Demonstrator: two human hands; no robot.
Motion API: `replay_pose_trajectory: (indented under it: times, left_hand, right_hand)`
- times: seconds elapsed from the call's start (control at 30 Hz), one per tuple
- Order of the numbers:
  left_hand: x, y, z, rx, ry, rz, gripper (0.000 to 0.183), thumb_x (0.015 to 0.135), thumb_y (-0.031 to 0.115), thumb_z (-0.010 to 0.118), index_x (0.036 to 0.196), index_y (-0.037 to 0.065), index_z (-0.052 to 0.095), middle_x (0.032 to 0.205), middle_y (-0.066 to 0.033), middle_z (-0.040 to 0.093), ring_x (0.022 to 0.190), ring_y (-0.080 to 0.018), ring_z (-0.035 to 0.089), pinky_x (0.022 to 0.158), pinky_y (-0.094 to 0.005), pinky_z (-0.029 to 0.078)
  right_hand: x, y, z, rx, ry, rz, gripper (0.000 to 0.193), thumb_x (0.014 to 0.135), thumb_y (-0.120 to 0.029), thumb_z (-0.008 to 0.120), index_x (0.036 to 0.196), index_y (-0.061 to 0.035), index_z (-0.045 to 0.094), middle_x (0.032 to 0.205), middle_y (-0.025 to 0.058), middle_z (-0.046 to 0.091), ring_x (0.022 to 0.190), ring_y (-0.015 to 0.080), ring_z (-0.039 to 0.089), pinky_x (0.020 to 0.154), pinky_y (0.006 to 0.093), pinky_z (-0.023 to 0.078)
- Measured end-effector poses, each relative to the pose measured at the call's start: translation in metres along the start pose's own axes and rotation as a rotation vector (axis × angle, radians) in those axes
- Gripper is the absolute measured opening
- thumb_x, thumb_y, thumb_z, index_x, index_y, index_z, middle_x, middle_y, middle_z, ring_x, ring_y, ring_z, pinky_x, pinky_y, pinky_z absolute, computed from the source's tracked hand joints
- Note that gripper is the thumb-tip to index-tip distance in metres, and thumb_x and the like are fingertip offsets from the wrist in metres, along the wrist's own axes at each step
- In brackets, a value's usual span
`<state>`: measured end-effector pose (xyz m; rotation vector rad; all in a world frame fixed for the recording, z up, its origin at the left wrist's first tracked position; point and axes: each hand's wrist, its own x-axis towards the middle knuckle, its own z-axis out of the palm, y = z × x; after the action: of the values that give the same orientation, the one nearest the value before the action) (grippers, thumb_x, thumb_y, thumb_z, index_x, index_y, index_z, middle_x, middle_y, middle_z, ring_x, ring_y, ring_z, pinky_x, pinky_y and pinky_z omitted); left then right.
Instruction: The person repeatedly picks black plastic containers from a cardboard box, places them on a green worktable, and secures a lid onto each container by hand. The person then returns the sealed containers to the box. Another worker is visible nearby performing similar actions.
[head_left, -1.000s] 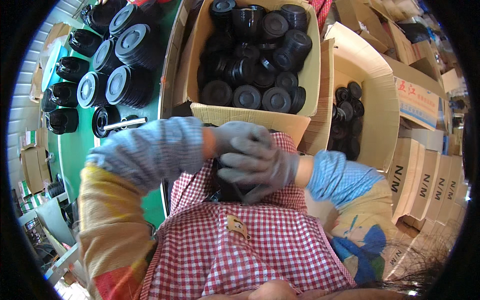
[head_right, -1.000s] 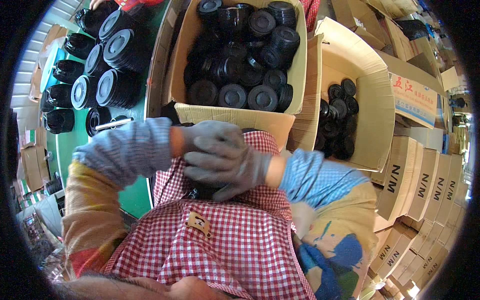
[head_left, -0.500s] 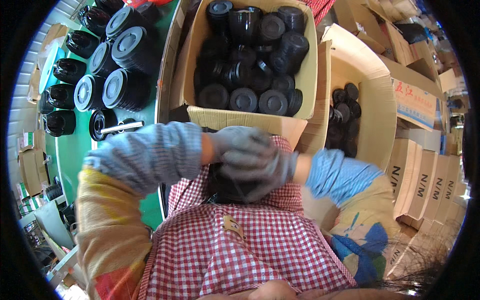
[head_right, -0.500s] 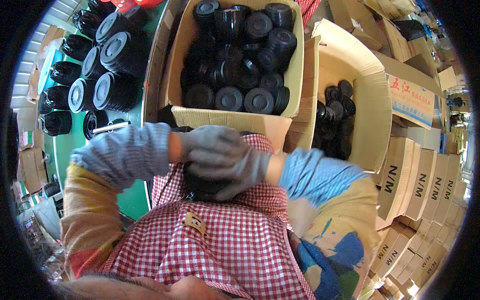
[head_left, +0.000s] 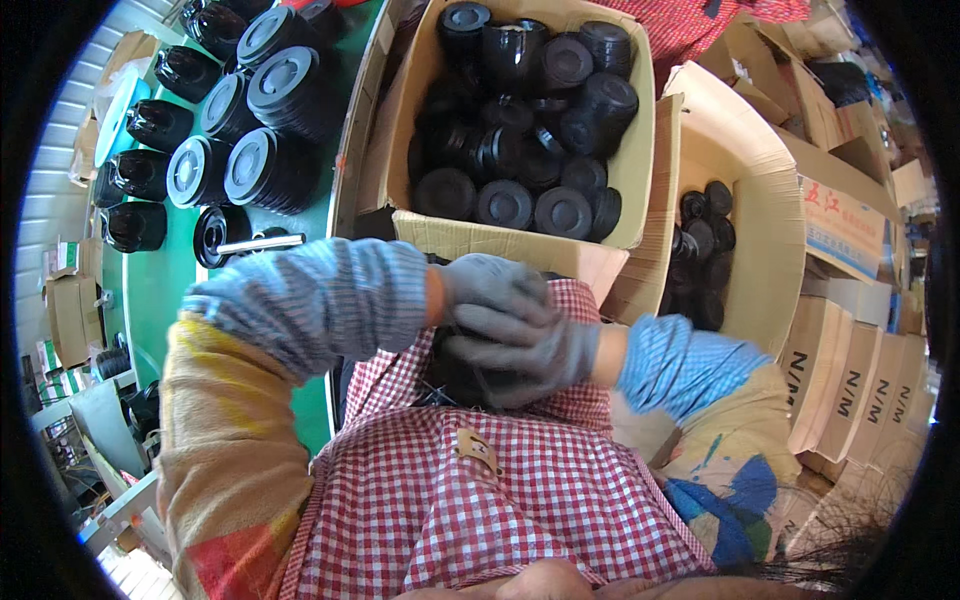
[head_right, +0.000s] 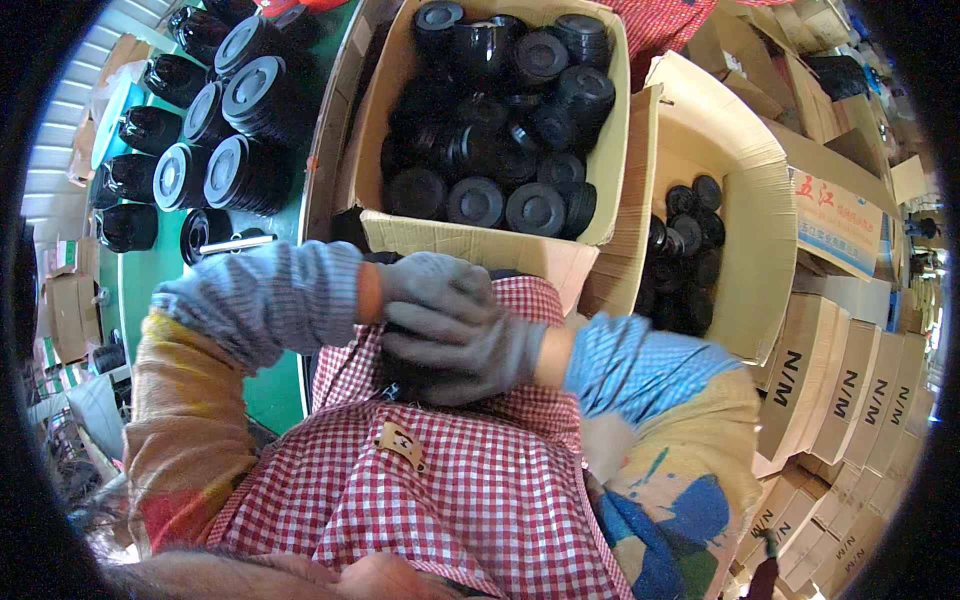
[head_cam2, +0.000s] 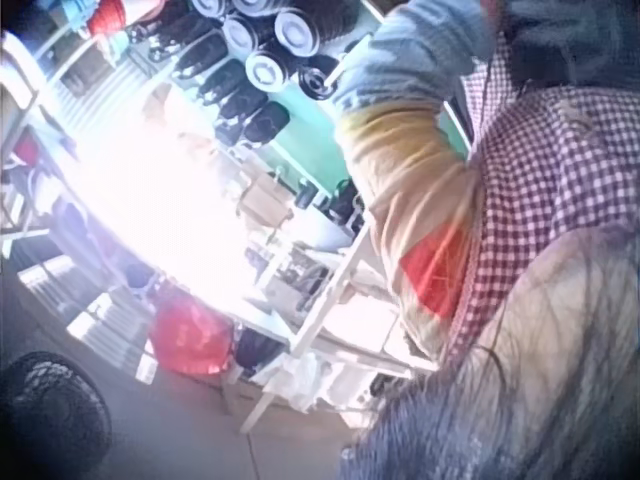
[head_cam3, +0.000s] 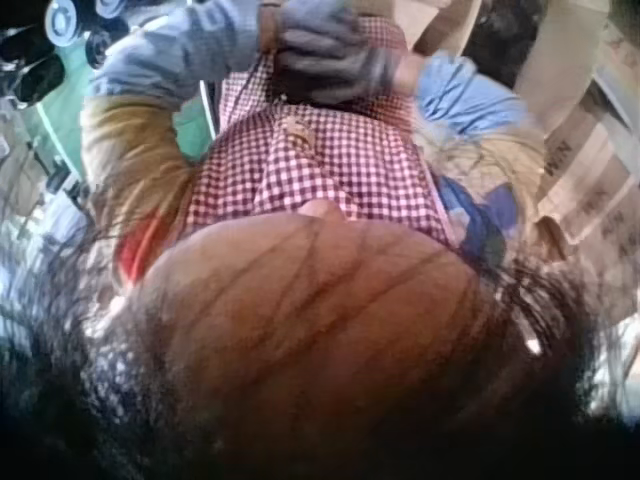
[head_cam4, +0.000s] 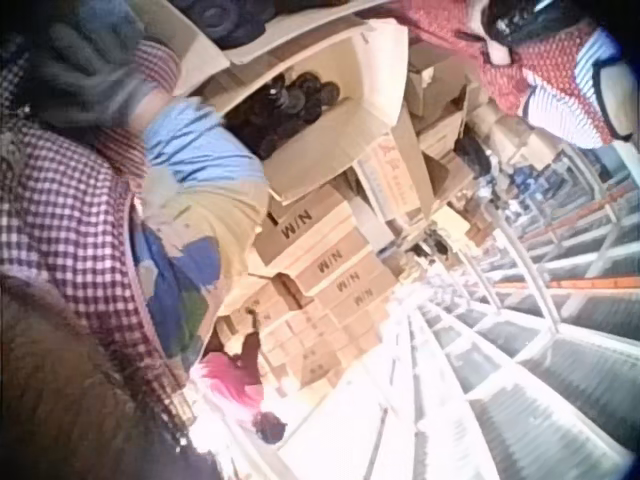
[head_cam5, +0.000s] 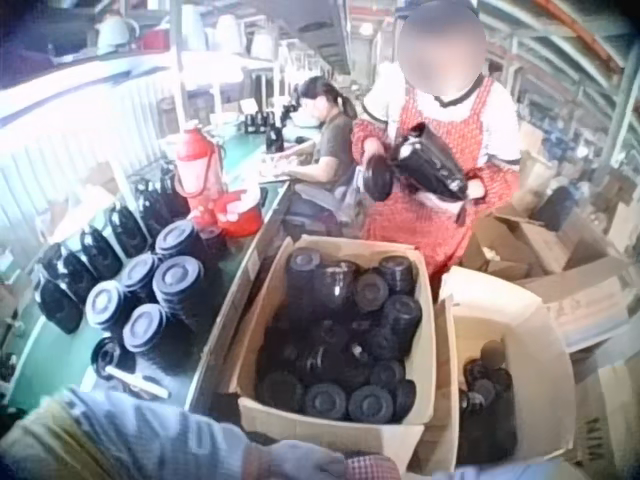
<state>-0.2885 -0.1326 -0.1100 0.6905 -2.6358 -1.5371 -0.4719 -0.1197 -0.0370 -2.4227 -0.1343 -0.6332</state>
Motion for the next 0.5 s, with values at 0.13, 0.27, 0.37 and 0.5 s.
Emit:
replay_pose_trajectory:
  times: [0.13,0.27,0.37,0.5]
  left_hand:
    - [-0.040,0.060,-0.011,-0.413,0.297,-0.157,0.044,0.100,0.029,0.061,0.139,0.010,0.054,0.140,-0.0087,0.057,0.127,-0.0251,0.058,0.114,-0.0404,0.044]
    - [-0.020,0.069,-0.020,-0.453,0.059,-0.530,0.042,0.095,0.031,0.066,0.129,0.007,0.061,0.122,-0.0100,0.066,0.116,-0.0260,0.063,0.103,-0.0419,0.048]
    - [0.001,0.072,-0.020,-0.081,0.048,-0.386,0.035,0.090,0.032,0.068,0.113,0.006,0.068,0.102,-0.0149,0.072,0.096,-0.0332,0.069,0.090,-0.0455,0.051]
    - [0.012,0.077,-0.034,0.075,0.018,-0.451,0.022,0.092,0.024,0.065,0.108,0.010,0.071,0.103,-0.0149,0.071,0.099,-0.0334,0.068,0.086,-0.0466,0.054]
  right_hand:
    - [-0.002,0.028,-0.024,0.055,-0.311,-0.108,0.083,0.075,-0.065,0.068,0.145,-0.0223,0.053,0.155,0.0109,0.040,0.147,0.0344,0.030,0.112,0.0613,0.022]
    - [0.010,0.001,0.007,0.051,-0.314,-0.178,0.070,0.083,-0.059,0.059,0.145,-0.0274,0.052,0.159,0.0086,0.036,0.151,0.0339,0.024,0.108,0.0653,0.019]
    - [0.018,-0.027,0.020,-0.019,-0.290,-0.053,0.065,0.087,-0.054,0.058,0.146,-0.0281,0.052,0.161,0.0085,0.033,0.150,0.0346,0.025,0.112,0.0679,0.014]
    - [0.038,-0.052,0.008,-0.044,-0.301,0.200,0.061,0.091,-0.043,0.059,0.148,-0.0248,0.050,0.162,0.0106,0.033,0.151,0.0349,0.026,0.118,0.0665,0.012]
